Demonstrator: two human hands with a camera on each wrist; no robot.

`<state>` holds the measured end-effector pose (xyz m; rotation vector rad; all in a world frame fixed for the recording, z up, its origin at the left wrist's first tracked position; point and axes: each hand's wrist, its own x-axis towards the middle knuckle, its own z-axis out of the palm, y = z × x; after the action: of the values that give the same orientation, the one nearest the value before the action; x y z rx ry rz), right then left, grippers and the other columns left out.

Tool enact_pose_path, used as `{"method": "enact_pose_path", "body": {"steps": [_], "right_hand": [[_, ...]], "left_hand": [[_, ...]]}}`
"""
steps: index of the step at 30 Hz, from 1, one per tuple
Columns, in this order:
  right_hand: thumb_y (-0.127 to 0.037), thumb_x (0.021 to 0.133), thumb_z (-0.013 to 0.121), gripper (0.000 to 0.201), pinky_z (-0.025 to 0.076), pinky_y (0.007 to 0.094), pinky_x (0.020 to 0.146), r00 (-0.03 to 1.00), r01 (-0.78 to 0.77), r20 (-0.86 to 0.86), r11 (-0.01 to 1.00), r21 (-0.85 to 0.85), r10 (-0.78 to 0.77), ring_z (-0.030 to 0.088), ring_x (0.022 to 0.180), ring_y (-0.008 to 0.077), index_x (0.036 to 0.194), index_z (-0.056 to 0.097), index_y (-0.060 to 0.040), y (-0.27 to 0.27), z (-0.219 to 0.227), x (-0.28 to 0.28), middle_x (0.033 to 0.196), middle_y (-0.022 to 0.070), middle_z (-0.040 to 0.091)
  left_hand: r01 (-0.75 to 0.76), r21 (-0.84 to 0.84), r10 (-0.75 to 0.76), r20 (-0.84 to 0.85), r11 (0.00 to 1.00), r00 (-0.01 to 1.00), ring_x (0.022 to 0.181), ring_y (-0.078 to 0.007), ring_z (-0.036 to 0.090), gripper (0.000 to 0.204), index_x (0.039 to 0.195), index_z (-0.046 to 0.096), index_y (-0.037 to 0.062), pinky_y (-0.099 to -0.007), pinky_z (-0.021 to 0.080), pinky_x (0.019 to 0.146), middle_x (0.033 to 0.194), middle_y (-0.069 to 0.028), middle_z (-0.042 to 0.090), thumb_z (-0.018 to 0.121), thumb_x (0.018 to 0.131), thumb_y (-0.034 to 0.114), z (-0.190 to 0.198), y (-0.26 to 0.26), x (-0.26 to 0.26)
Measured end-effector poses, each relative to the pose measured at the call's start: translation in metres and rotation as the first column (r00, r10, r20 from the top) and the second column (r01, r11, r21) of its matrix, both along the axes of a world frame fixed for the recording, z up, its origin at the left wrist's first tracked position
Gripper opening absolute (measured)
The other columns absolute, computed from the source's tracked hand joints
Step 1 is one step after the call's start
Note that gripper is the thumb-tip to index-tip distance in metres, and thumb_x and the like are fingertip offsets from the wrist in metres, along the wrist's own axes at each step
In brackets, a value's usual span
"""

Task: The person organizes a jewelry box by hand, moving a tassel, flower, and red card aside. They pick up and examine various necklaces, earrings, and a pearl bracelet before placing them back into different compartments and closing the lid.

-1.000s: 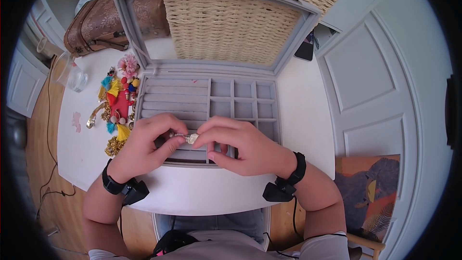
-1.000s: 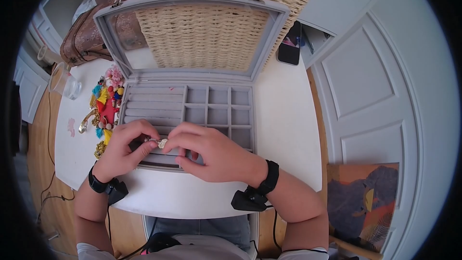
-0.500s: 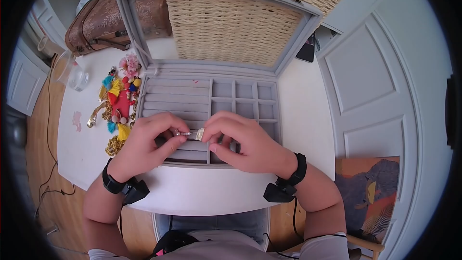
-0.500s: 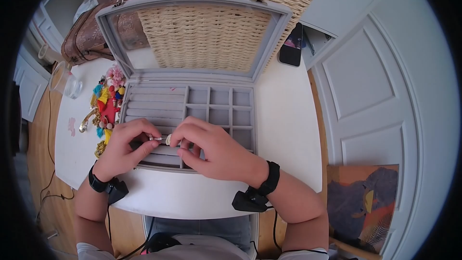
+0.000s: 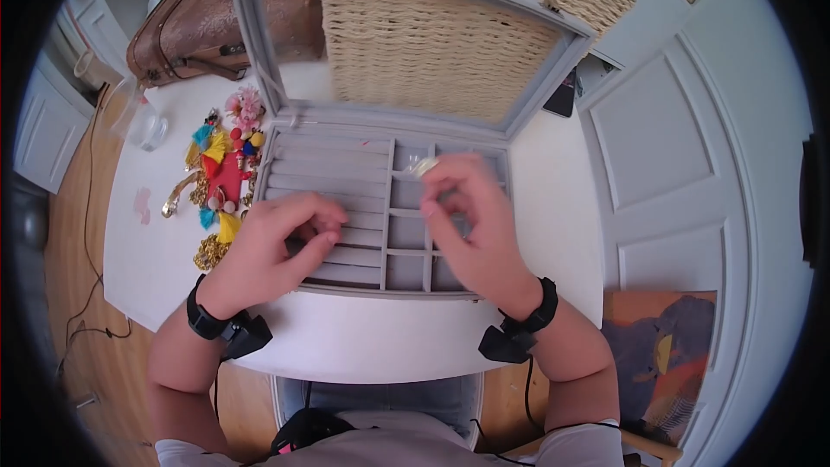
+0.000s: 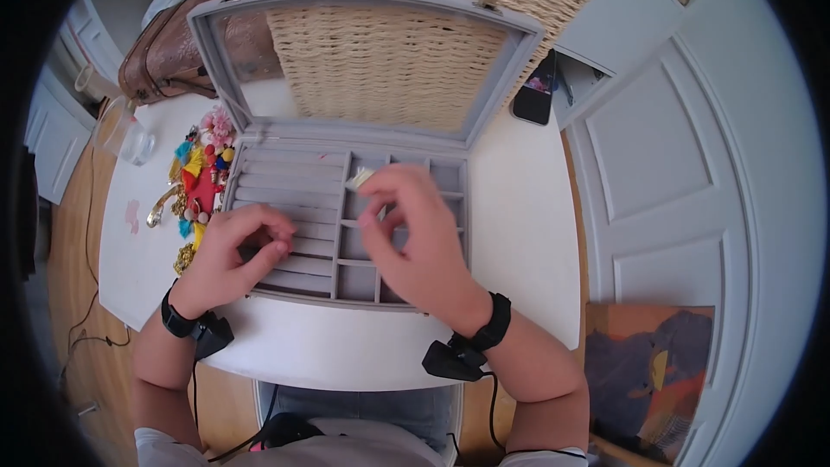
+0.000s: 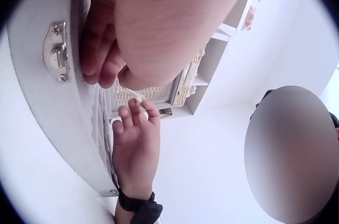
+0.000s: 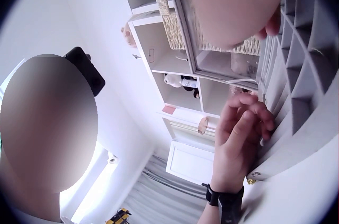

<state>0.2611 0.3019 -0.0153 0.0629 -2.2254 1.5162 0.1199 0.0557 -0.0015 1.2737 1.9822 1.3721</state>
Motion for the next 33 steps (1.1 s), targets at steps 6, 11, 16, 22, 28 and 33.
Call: {"method": "enact_pose_path", "body": {"steps": [6, 11, 16, 22, 28, 33], "right_hand": [[0.008, 0.094, 0.068, 0.044, 0.054, 0.0328, 0.091, 0.974, 0.220, -0.060, 0.975, -0.016, -0.220, 0.059, 0.122, 0.0222, 0.134, 0.059, -0.0048, 0.013, -0.004, -0.001, 0.135, 0.0126, 0.056], [0.003, 0.094, 0.070, 0.046, 0.051, 0.0388, 0.104, 0.973, 0.228, -0.008, 0.964, 0.134, -0.230, 0.056, 0.129, 0.0282, 0.138, 0.062, -0.0061, 0.014, -0.001, 0.000, 0.146, 0.0145, 0.055], [0.002, 0.093, 0.072, 0.042, 0.049, 0.0411, 0.109, 0.982, 0.166, 0.048, 0.953, 0.252, -0.184, 0.055, 0.135, 0.0313, 0.134, 0.066, -0.0076, 0.010, 0.008, 0.001, 0.149, 0.0138, 0.056], [0.001, 0.093, 0.073, 0.038, 0.049, 0.0413, 0.109, 0.985, 0.143, 0.066, 0.962, 0.231, -0.162, 0.055, 0.135, 0.0313, 0.130, 0.067, -0.0072, 0.010, 0.003, 0.000, 0.147, 0.0143, 0.057], [0.001, 0.093, 0.074, 0.033, 0.048, 0.0401, 0.108, 0.982, 0.117, 0.113, 0.955, 0.273, -0.152, 0.055, 0.134, 0.0305, 0.124, 0.068, -0.0068, 0.009, 0.004, 0.000, 0.147, 0.0147, 0.054], [0.001, 0.093, 0.074, 0.031, 0.048, 0.0395, 0.108, 0.980, 0.087, 0.143, 0.949, 0.303, -0.136, 0.054, 0.134, 0.0305, 0.122, 0.068, -0.0071, 0.008, 0.005, 0.001, 0.146, 0.0145, 0.052]], "left_hand": [[-0.138, 0.081, 0.138, 0.008, 0.987, 0.990, 0.082, -0.0115, 0.072, 0.014, 0.115, 0.070, -0.0001, -0.0268, 0.057, 0.075, 0.088, -0.0042, 0.073, 0.065, 0.102, 0.000, 0.000, -0.005, -0.014], [-0.305, 0.110, 0.298, 0.076, 0.946, 0.951, 0.079, -0.0084, 0.068, 0.009, 0.112, 0.068, 0.0013, -0.0248, 0.053, 0.074, 0.086, -0.0010, 0.070, 0.062, 0.105, 0.002, 0.000, -0.012, -0.031], [-0.427, 0.120, 0.418, 0.094, 0.896, 0.904, 0.085, -0.0081, 0.062, 0.011, 0.116, 0.067, 0.0016, -0.0254, 0.050, 0.077, 0.095, -0.0008, 0.065, 0.060, 0.112, 0.009, -0.006, -0.021, -0.051], [-0.649, 0.279, 0.696, -0.121, 0.708, 0.708, 0.095, -0.0094, 0.064, 0.013, 0.118, 0.070, 0.0014, -0.0246, 0.051, 0.082, 0.102, 0.0009, 0.067, 0.065, 0.108, 0.008, -0.019, -0.045, -0.104], [-0.712, 0.064, 0.602, -0.589, 0.699, 0.538, 0.114, -0.0238, 0.069, 0.028, 0.127, 0.075, 0.0067, -0.0373, 0.056, 0.091, 0.126, -0.0099, 0.073, 0.072, 0.099, 0.007, -0.024, -0.059, -0.122], [-0.694, -0.124, 0.441, -0.691, 0.709, 0.573, 0.133, -0.0414, 0.058, 0.036, 0.133, 0.075, 0.0105, -0.0477, 0.049, 0.116, 0.142, -0.0178, 0.066, 0.077, 0.099, 0.019, -0.039, -0.055, -0.112]]}}
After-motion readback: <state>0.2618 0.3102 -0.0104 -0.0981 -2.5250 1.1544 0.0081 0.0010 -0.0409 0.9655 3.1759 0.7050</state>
